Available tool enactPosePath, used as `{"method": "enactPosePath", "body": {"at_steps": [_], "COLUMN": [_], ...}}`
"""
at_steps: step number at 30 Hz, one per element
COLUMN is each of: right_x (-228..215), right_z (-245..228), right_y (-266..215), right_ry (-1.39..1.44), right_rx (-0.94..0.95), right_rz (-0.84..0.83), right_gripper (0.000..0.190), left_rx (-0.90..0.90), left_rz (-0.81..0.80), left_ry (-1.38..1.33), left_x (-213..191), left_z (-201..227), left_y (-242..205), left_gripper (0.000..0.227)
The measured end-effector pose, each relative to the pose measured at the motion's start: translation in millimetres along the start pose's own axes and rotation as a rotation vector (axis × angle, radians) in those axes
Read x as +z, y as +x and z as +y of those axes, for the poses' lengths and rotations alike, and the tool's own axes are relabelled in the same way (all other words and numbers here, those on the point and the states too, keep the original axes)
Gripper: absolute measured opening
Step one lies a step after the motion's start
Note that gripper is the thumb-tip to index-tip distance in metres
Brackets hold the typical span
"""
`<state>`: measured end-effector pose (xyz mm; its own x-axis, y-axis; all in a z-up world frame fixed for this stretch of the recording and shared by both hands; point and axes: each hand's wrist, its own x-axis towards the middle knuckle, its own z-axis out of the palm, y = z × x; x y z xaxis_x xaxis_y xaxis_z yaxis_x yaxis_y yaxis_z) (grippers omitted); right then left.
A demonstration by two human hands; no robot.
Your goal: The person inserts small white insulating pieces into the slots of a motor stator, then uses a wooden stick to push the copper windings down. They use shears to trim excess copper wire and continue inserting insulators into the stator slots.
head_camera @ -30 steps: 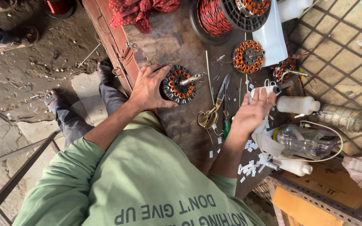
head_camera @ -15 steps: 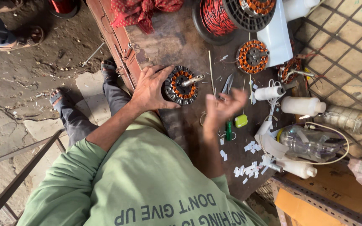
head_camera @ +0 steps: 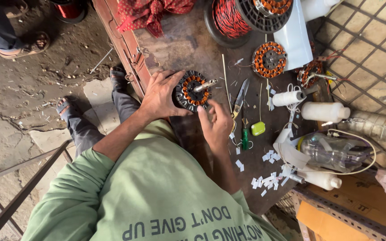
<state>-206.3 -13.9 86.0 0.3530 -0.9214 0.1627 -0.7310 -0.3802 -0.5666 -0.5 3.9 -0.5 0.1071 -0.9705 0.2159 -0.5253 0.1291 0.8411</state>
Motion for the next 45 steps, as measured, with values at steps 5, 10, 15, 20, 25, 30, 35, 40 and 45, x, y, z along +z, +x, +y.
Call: {"method": "enactPosePath", "body": {"at_steps": [5, 10, 15, 20, 25, 30, 35, 40, 45], "right_x": [26, 15, -19, -30, -9, 6, 5, 27, 43], "right_z": [9, 11, -16, -56, -72, -68, -50, -32, 8], "right_y": [24, 35, 28, 51, 102, 135, 153, 195, 218], "right_ry": [0.082, 0.051, -0.124, -0.394, -0.5, -0.425, -0.189, 0.014, 0.441], "right_rx": [-0.044, -0.134, -0.284, -0.53, -0.589, -0.547, -0.532, 0.016, 0.218], "right_rz": [0.036, -0.1, -0.297, -0.652, -1.036, -1.25, -1.295, -1.598, -1.438], "right_gripper": [0.03, 0.009, 0.007, 0.014, 0.013, 0.005, 0.008, 0.005, 0.02], "left_rx": [0.004, -0.012, -0.013, -0.003, 0.031, 0.048, 0.041, 0.013, 0.045], "left_rz": [-0.008, -0.011, -0.021, -0.033, -0.029, -0.02, -0.031, -0.091, -0.052], "left_ry": [-0.01, -0.021, -0.019, -0.015, -0.047, -0.054, -0.064, -0.01, 0.001], "left_x": [2, -2, 0, -2, -2, -5, 0, 1, 0], "left_z": [2, 0, 1, -2, -4, -4, -5, -8, -8], "left_y": [-4, -1, -1, -1, -1, 1, -3, 0, 0], "left_gripper": [0.122, 0.122, 0.122, 0.123, 0.123, 0.122, 0.12, 0.108, 0.123]}}
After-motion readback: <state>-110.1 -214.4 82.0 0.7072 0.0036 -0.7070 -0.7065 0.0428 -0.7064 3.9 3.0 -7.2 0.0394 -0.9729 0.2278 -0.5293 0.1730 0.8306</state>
